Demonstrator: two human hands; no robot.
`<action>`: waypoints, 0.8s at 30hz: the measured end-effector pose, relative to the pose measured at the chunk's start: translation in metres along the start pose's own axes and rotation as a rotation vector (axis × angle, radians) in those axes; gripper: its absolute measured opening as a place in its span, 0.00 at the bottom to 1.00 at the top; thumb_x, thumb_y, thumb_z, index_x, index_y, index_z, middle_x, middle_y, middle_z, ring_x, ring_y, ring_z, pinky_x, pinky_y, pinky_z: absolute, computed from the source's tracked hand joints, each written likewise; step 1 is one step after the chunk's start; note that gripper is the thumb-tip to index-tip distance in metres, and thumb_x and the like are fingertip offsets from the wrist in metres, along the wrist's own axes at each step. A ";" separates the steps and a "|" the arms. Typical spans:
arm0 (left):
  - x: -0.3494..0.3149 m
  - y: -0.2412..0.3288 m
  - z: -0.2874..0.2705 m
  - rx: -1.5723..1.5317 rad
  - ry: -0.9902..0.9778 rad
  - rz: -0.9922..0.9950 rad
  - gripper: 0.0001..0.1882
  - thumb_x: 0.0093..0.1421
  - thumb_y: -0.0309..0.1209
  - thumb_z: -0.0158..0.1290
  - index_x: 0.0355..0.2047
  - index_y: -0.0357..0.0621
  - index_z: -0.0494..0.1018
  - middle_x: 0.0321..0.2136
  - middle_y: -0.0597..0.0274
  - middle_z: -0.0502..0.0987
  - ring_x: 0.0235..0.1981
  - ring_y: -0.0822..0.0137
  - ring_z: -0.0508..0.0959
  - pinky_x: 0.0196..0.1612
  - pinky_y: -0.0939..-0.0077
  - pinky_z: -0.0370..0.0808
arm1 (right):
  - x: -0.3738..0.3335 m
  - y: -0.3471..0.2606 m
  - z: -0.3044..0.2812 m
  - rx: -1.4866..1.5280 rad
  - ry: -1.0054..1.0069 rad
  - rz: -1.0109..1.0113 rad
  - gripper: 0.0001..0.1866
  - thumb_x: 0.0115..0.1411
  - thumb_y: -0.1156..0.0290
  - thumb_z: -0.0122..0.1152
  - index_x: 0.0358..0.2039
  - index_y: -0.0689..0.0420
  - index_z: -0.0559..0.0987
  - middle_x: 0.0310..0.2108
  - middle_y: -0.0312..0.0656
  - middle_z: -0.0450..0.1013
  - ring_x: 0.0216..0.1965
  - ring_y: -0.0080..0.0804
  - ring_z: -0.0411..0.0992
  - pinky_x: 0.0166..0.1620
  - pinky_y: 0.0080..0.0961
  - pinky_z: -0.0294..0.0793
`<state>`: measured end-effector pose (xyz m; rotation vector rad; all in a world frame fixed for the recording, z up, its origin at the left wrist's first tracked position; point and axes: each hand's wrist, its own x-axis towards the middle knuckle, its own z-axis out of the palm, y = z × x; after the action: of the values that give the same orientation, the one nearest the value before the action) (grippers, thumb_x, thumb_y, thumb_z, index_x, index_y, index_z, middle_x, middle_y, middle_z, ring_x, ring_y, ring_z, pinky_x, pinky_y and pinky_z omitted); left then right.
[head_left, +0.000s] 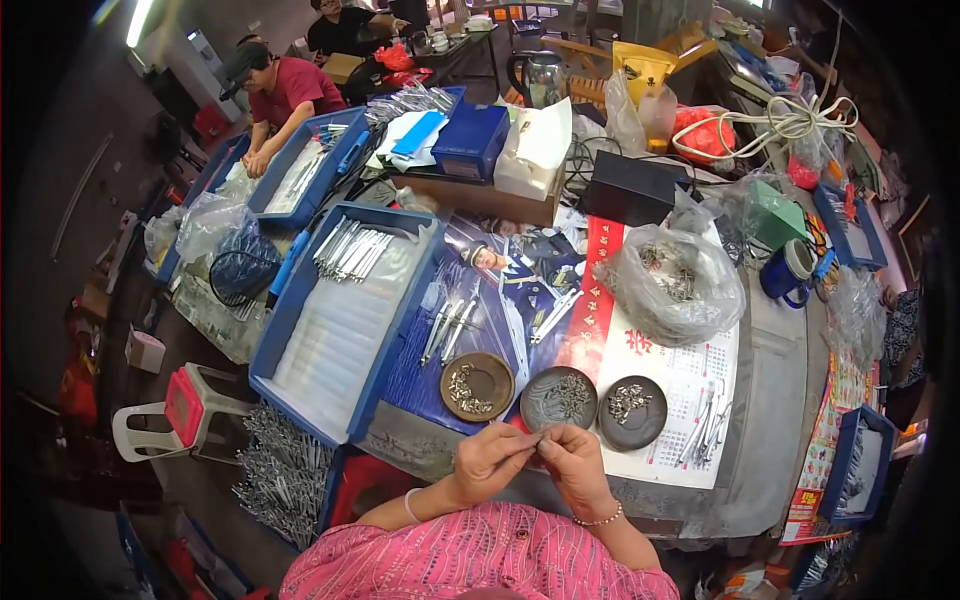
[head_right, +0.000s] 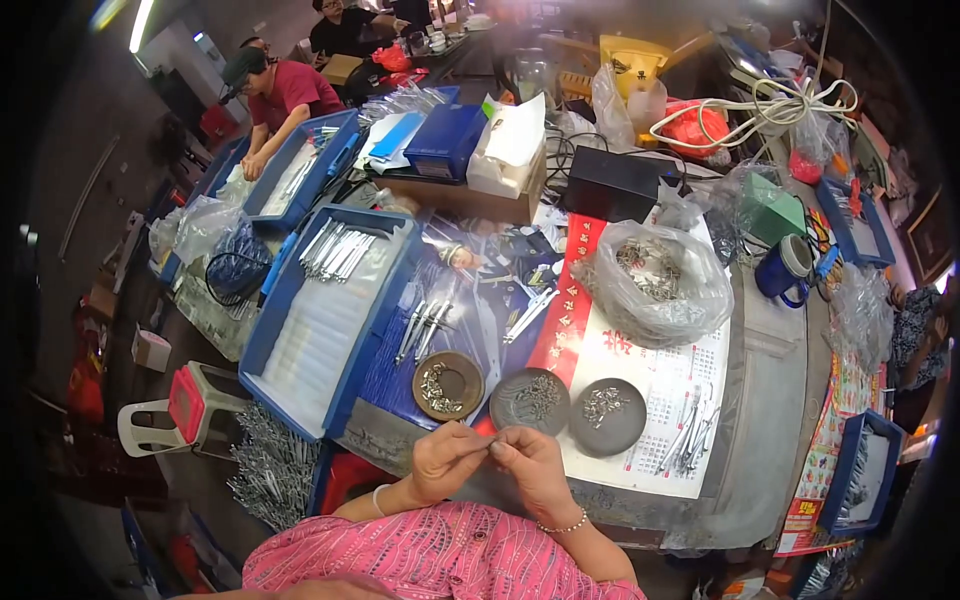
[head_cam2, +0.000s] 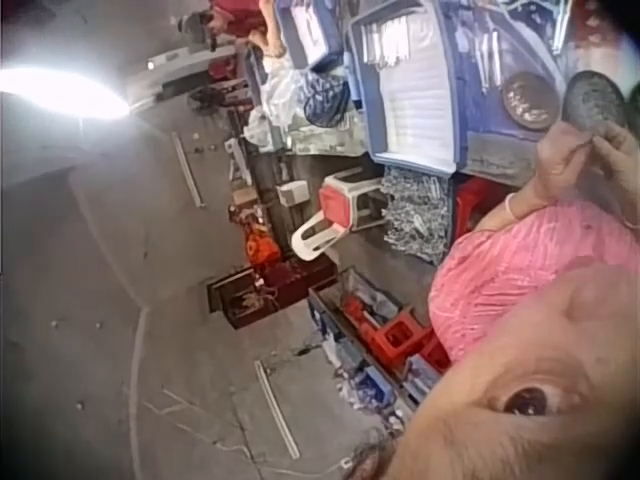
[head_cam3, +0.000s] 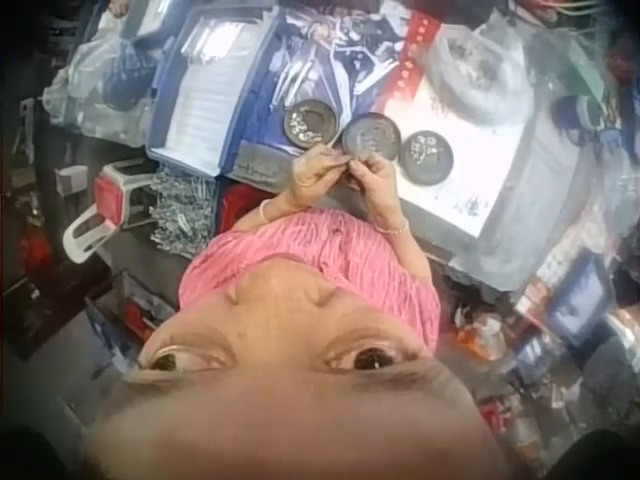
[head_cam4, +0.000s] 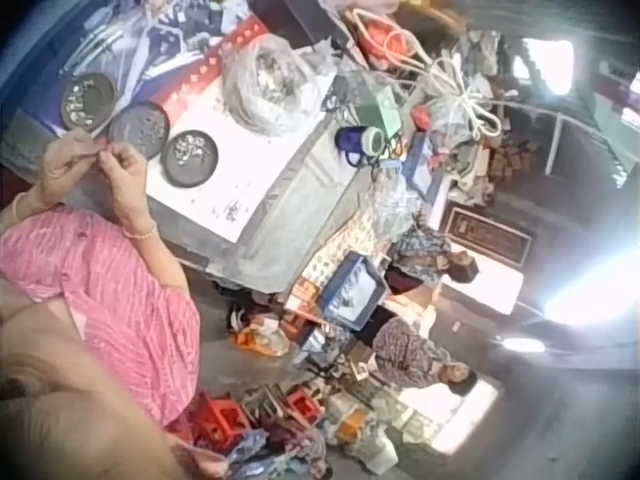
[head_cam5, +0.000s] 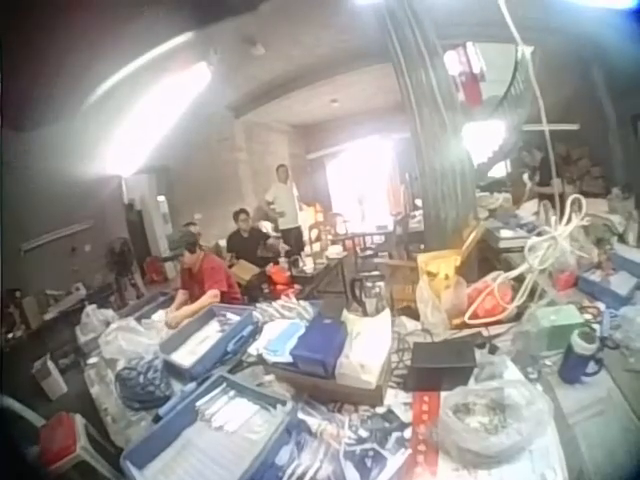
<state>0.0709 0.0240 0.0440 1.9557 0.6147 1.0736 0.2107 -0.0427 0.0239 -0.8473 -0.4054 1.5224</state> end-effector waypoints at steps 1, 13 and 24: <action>-0.001 0.000 0.001 0.099 0.009 0.049 0.11 0.48 0.18 0.55 0.35 0.38 0.75 0.24 0.56 0.74 0.23 0.64 0.75 0.25 0.77 0.71 | -0.002 0.000 0.000 -0.005 0.019 -0.008 0.06 0.54 0.72 0.59 0.31 0.61 0.74 0.26 0.34 0.71 0.26 0.17 0.67 0.30 0.13 0.65; 0.006 0.000 -0.002 0.043 -0.117 -0.139 0.09 0.48 0.19 0.55 0.32 0.37 0.75 0.24 0.57 0.74 0.28 0.64 0.75 0.31 0.74 0.71 | 0.000 0.000 -0.006 0.132 0.044 0.127 0.07 0.55 0.71 0.54 0.27 0.62 0.72 0.21 0.36 0.66 0.22 0.22 0.63 0.26 0.19 0.63; 0.006 -0.004 0.004 -0.114 -0.073 -0.181 0.08 0.48 0.15 0.54 0.31 0.34 0.73 0.26 0.58 0.71 0.27 0.69 0.74 0.30 0.81 0.70 | 0.004 0.007 -0.008 0.243 -0.002 0.067 0.11 0.56 0.68 0.57 0.28 0.64 0.74 0.24 0.38 0.70 0.23 0.21 0.64 0.29 0.18 0.65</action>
<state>0.0773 0.0293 0.0423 1.7953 0.6624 0.9015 0.2119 -0.0414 0.0126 -0.6735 -0.1892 1.5976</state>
